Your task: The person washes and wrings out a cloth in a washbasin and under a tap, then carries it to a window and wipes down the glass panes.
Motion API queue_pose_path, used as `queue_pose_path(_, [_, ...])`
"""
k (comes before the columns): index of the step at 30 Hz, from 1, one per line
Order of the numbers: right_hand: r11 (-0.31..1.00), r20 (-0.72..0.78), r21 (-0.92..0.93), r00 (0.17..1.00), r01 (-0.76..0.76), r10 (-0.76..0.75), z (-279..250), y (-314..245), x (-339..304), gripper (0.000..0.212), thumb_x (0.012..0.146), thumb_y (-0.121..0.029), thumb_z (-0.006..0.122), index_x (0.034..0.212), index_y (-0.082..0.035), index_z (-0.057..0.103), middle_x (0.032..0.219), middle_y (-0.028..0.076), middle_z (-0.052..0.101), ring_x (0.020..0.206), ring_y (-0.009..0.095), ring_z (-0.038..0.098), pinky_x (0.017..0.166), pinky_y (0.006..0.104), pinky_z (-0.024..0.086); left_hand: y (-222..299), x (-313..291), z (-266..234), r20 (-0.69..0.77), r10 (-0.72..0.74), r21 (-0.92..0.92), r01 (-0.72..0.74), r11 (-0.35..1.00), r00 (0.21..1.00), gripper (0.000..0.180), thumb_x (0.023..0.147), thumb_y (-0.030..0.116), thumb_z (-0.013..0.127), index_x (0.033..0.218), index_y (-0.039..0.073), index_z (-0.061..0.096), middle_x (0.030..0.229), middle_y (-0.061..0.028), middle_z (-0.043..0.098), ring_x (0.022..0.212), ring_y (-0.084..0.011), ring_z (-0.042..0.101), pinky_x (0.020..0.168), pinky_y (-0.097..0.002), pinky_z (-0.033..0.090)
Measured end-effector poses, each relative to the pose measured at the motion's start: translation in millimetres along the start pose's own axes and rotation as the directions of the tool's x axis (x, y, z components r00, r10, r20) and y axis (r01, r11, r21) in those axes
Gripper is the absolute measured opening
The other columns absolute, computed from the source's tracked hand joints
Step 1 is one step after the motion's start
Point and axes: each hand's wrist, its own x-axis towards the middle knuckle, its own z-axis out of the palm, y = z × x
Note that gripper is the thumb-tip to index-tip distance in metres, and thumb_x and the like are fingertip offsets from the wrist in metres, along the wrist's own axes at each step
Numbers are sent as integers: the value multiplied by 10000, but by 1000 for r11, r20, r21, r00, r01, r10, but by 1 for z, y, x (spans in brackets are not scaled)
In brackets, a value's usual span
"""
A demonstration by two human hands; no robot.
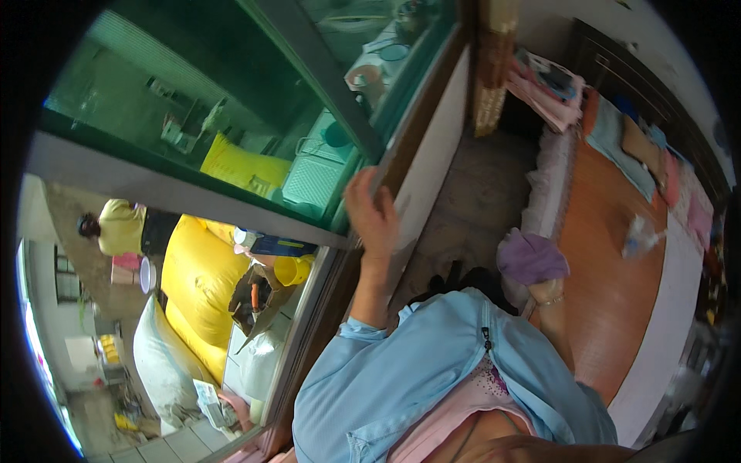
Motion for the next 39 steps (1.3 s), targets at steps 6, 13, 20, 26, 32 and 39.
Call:
queue_pose_path(6, [976, 146, 180, 978, 121, -148, 41, 60, 87, 422, 845, -242, 545, 1231, -73, 517, 1195, 92, 563, 1129, 291, 508, 925, 357, 431, 20, 13, 57, 162, -84, -177, 113, 978, 983, 331, 788, -14, 573, 1110, 63, 564, 1117, -142, 560, 1029, -342, 525, 882, -413, 421])
queue_pose_path(13, [-255, 601, 639, 678, -726, -423, 85, 72, 212, 438, 962, -239, 422, 1368, -84, 364, 1369, 114, 420, 1254, 287, 416, 1088, 442, 316, 47, -54, 46, 59, -491, -36, 493, 869, 869, 336, 785, 6, 599, 1116, 55, 572, 1112, -141, 571, 1087, -334, 516, 939, -415, 391])
queue_pose_path(20, [-467, 691, 298, 526, -832, -496, 90, 45, 274, 460, 992, -355, 326, 1384, -117, 360, 1410, 120, 392, 1284, 299, 387, 1104, 487, 291, 17, -36, -19, -703, -147, 441, 589, 678, 696, 510, 794, 116, 671, 1224, -27, 436, 1122, -178, 479, 1056, -324, 479, 926, -408, 389])
queue_pose_path(26, [578, 445, 816, 612, 24, -654, 110, 75, 244, 421, 976, -287, 374, 1349, -91, 386, 1371, 109, 434, 1245, 253, 427, 1079, 399, 346, -3, -11, -19, -656, -220, 427, 596, 680, 722, 568, 830, 195, 706, 1240, -20, 376, 1142, -169, 471, 1010, -259, 515, 868, -350, 435])
queue_pose_path(32, [-30, 532, 738, 609, -674, -589, 114, 133, 222, 357, 978, -208, 355, 1294, -56, 422, 1317, 104, 478, 1215, 238, 454, 1051, 358, 370, -15, -14, -38, -623, -225, 420, 563, 712, 749, 453, 847, 255, 695, 1110, 2, 427, 974, -131, 520, 855, -230, 566, 680, -337, 502])
queue_pose_path(39, [786, 616, 613, 575, 79, -538, 73, 90, 253, 363, 975, -255, 370, 1275, -72, 459, 1285, 102, 516, 1151, 242, 511, 1022, 358, 402, -7, -86, -144, -844, -241, 319, 809, 493, 480, 433, 821, 208, 721, 1092, -24, 477, 876, -102, 555, 738, -185, 529, 652, -314, 478])
